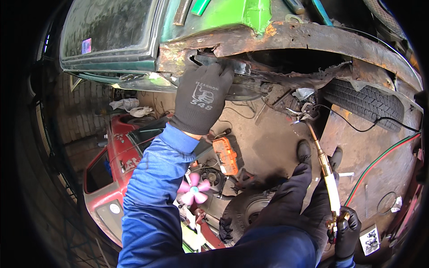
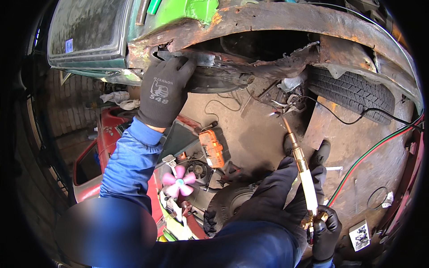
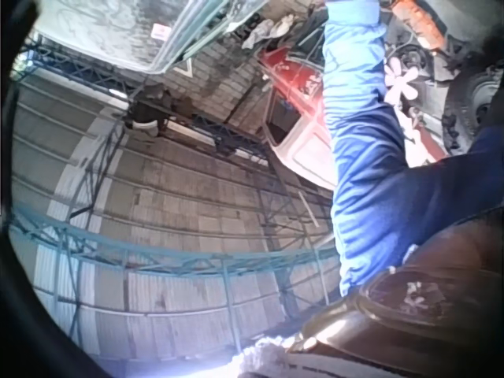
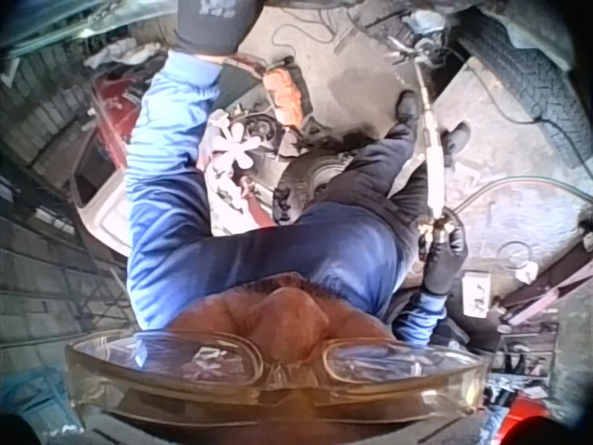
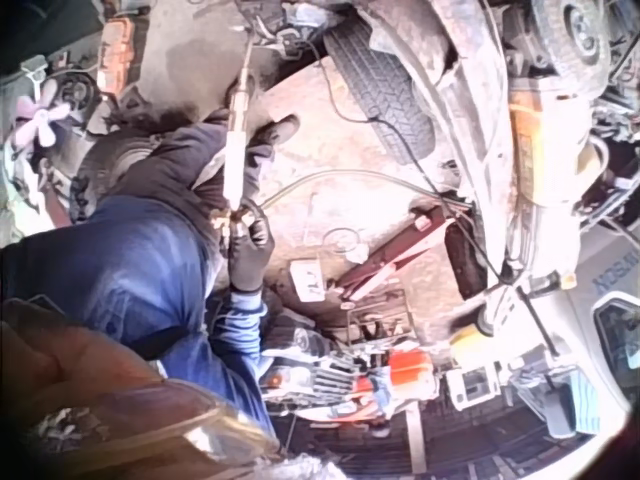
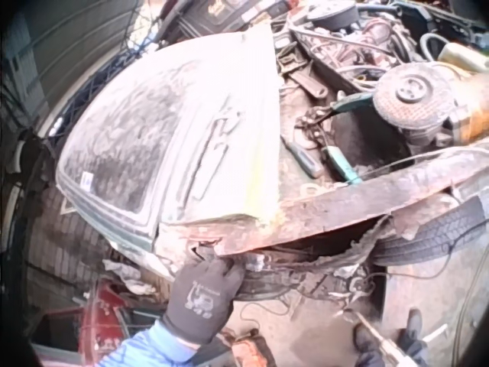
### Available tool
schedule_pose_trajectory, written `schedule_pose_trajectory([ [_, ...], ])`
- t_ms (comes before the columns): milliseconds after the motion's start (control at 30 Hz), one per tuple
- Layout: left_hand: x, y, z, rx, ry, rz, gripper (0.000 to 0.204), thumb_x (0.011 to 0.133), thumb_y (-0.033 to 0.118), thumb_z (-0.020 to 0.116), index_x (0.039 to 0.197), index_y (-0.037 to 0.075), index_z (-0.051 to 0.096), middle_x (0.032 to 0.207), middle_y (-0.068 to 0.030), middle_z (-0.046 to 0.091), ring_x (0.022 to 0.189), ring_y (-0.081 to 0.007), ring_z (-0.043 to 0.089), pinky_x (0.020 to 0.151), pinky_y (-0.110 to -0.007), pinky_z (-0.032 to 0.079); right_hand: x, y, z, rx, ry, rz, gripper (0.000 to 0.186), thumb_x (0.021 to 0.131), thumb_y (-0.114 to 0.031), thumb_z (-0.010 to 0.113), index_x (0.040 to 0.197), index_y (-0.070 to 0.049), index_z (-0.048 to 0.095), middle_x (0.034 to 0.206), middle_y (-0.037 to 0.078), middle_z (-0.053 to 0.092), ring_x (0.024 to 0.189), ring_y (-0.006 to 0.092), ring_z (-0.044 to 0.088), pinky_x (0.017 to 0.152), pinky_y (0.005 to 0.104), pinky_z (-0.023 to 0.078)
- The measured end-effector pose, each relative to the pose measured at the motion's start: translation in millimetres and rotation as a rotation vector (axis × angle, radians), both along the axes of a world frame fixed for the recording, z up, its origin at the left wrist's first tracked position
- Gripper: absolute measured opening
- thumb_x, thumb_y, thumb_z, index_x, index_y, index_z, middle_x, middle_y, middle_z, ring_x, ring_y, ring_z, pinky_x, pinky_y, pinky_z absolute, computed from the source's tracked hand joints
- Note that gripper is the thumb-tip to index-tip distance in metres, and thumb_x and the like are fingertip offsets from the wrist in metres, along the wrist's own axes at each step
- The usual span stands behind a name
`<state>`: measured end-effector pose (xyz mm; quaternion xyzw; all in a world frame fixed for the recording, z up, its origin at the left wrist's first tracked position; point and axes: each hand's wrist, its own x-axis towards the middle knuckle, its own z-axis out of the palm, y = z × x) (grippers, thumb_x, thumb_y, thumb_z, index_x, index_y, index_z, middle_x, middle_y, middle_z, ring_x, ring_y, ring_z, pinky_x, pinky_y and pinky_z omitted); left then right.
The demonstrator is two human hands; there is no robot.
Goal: The person uses pliers to remove a metal piece from the front fender area of a green car, then uses a welding torch to heat and cut the metal. The person repeatedly heats and removes sections of the fender, working on the car's body structure.
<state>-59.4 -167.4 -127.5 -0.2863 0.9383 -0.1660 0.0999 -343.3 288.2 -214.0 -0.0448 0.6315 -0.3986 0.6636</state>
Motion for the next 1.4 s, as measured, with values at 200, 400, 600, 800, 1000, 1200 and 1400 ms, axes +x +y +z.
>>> schedule_pose_trajectory([
  [200, 2, 2, 0, 0.006, 0.011, -0.005, 0.059, 0.076, -0.005, 0.071, 0.133, 0.011, 0.073, 0.113, -0.0142, 0.074, 0.103, -0.0385, 0.071, 0.089, -0.051, 0.055, 0, -1, -4, -0.004, 0.013, 0.017, 0.078, 0.1, -0.067, 0.077, 0.13, 0.004, 0.065, 0.096, 0.011, 0.076, 0.082, 0.0175, 0.075, 0.075, 0.0325, 0.06],
  [400, 0, -2, -1, 0.001, 0.05, -0.017, 0.058, 0.077, -0.005, 0.071, 0.133, 0.012, 0.074, 0.111, -0.0147, 0.074, 0.101, -0.0401, 0.07, 0.088, -0.051, 0.055, -3, -2, -8, -0.009, -0.012, 0.012, 0.076, 0.1, -0.066, 0.077, 0.13, 0.003, 0.065, 0.095, 0.011, 0.076, 0.08, 0.0168, 0.075, 0.071, 0.0314, 0.059],
  [600, -3, 0, 0, -0.027, 0.036, 0.0, 0.057, 0.078, -0.005, 0.071, 0.132, 0.014, 0.075, 0.108, -0.014, 0.073, 0.098, -0.0399, 0.07, 0.086, -0.051, 0.055, -6, -1, -7, -0.038, -0.001, -0.024, 0.072, 0.101, -0.062, 0.078, 0.13, 0.002, 0.066, 0.095, 0.01, 0.077, 0.076, 0.0148, 0.074, 0.067, 0.0286, 0.056],
  [800, -3, -2, 3, -0.016, 0.062, -0.021, 0.055, 0.081, -0.002, 0.072, 0.132, 0.016, 0.075, 0.104, -0.0116, 0.073, 0.094, -0.0387, 0.071, 0.082, -0.051, 0.056, -8, 0, -4, -0.002, -0.012, -0.037, 0.072, 0.101, -0.061, 0.079, 0.131, 0.003, 0.066, 0.098, 0.011, 0.076, 0.081, 0.016, 0.075, 0.072, 0.0307, 0.059],
  [1000, -2, -4, 5, -0.031, 0.055, -0.044, 0.044, 0.088, 0.004, 0.075, 0.13, 0.018, 0.077, 0.108, -0.0102, 0.076, 0.094, -0.0371, 0.072, 0.082, -0.049, 0.058, -10, 1, 0, 0.0, -0.024, -0.048, 0.072, 0.101, -0.061, 0.079, 0.13, 0.004, 0.067, 0.1, 0.009, 0.076, 0.084, 0.0157, 0.075, 0.075, 0.031, 0.06],
  [1200, -1, -9, 10, -0.005, 0.043, -0.053, 0.041, 0.09, 0.006, 0.076, 0.128, 0.018, 0.077, 0.109, -0.0082, 0.076, 0.093, -0.0357, 0.074, 0.08, -0.046, 0.059, -7, 12, -7, -0.022, 0.06, -0.013, 0.067, 0.103, -0.06, 0.076, 0.131, 0.0, 0.067, 0.096, 0.007, 0.076, 0.072, 0.0098, 0.067, 0.063, 0.0264, 0.051],
  [1400, 1, -12, 10, 0.007, 0.091, -0.078, 0.035, 0.091, 0.008, 0.077, 0.125, 0.017, 0.077, 0.111, -0.0074, 0.076, 0.096, -0.0341, 0.075, 0.081, -0.045, 0.061, 8, 20, -13, -0.053, 0.141, -0.001, 0.064, 0.105, -0.061, 0.072, 0.133, -0.003, 0.065, 0.085, 0.007, 0.076, 0.055, 0.0072, 0.059, 0.049, 0.0246, 0.044],
])
